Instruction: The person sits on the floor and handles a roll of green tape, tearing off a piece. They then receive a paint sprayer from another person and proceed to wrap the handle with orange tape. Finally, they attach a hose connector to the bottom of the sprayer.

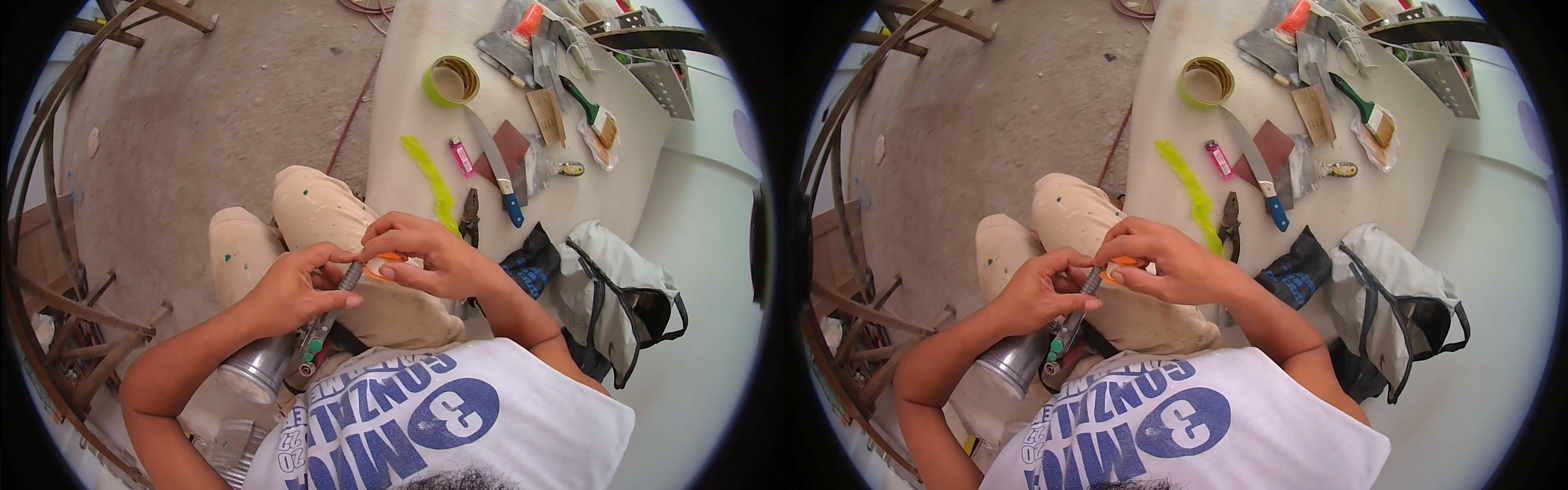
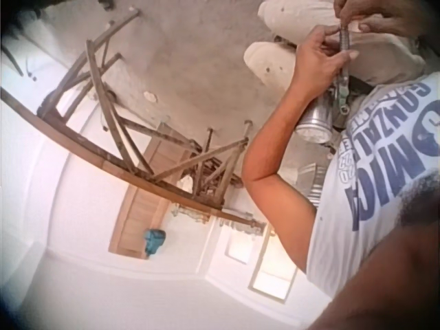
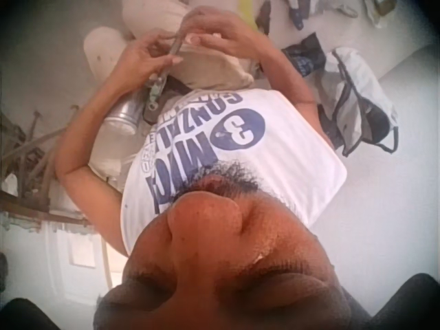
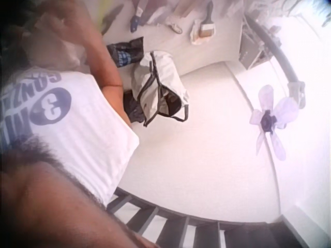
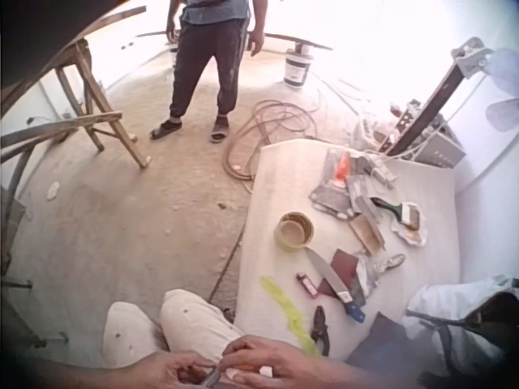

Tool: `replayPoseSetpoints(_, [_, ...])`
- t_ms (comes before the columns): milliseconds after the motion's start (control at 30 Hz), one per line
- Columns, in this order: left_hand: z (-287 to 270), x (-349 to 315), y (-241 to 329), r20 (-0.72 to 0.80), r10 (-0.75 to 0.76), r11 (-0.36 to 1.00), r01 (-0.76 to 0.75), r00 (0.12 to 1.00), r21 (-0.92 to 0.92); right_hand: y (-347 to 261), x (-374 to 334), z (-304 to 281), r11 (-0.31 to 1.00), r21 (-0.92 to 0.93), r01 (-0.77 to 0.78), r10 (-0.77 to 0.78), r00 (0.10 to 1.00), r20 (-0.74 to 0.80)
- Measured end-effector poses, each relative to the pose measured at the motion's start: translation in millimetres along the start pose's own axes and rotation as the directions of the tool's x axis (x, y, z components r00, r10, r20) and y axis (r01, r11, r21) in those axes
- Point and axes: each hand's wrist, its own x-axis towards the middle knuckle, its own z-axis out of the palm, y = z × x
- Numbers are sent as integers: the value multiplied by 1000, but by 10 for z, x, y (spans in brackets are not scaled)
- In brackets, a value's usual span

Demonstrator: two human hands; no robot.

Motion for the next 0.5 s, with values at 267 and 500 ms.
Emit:
replayPoseSetpoints(267, [16,12,59,-5,-23,1000,23,1000,11,-33,29,-151,999,26,-43,37,981,190])
replayPoseSetpoints(500, [12,37,13,26,-40,996,42,999,-75,57,176,-193,995,79,-60,46,985,164])
